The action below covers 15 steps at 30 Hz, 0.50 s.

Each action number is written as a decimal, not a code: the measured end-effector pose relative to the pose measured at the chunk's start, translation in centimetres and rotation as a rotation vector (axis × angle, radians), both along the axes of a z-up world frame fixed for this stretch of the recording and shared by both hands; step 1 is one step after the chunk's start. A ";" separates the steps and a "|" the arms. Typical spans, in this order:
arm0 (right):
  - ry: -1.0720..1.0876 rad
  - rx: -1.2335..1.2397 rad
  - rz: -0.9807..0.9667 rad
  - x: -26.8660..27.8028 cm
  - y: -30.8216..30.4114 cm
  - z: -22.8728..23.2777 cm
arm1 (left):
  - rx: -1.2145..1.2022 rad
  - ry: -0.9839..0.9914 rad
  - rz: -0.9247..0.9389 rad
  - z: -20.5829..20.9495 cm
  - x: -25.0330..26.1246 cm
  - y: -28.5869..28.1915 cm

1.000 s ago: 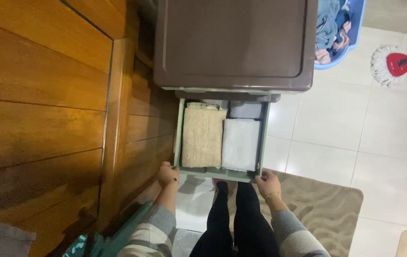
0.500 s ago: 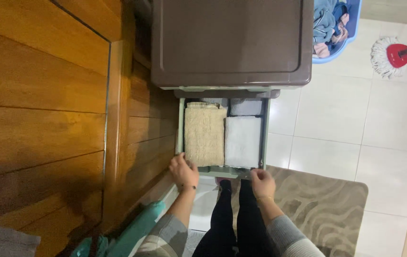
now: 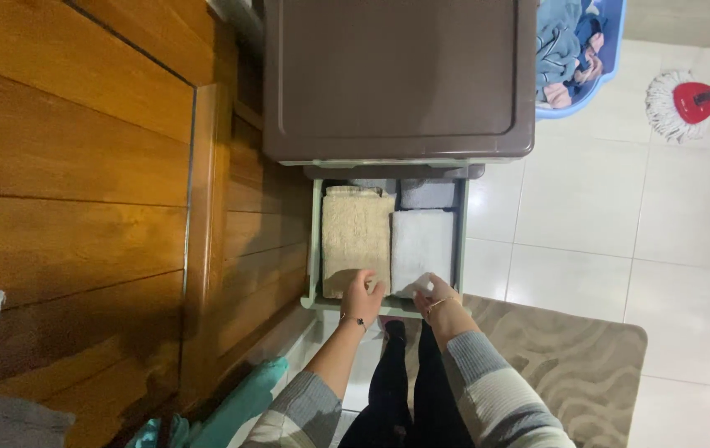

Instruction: The person folds several white and grey towels and places them into a drawer. They also move a hairbrush from the top of the drawer unit into the drawer itself.

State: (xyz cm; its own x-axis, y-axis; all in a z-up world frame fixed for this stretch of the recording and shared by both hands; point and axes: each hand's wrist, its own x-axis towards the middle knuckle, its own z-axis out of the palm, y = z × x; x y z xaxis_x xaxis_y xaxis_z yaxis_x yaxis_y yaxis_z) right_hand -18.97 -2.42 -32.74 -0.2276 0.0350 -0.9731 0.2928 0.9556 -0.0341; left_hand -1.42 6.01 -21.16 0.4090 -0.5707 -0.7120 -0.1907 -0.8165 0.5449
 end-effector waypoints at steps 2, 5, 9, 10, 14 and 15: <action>0.025 -0.086 -0.125 -0.9 1.0 -9.0 | -0.010 0.017 0.017 0.0 0.1 0.0; 0.136 -0.128 -0.087 1.0 1.0 1.2 | 0.005 0.087 0.041 0.1 0.6 -0.1; 0.068 -0.223 0.002 1.5 0.8 8.1 | 0.028 0.192 0.110 1.5 1.2 -1.0; 0.019 -0.255 0.063 2.2 0.2 13.1 | 0.039 0.312 0.177 2.7 1.1 -1.7; -0.009 -0.561 0.327 3.1 1.2 18.9 | 0.112 0.831 0.549 22.6 0.5 -8.6; -0.011 -0.576 0.327 3.3 1.0 22.1 | 0.097 0.831 0.543 19.9 0.4 -8.0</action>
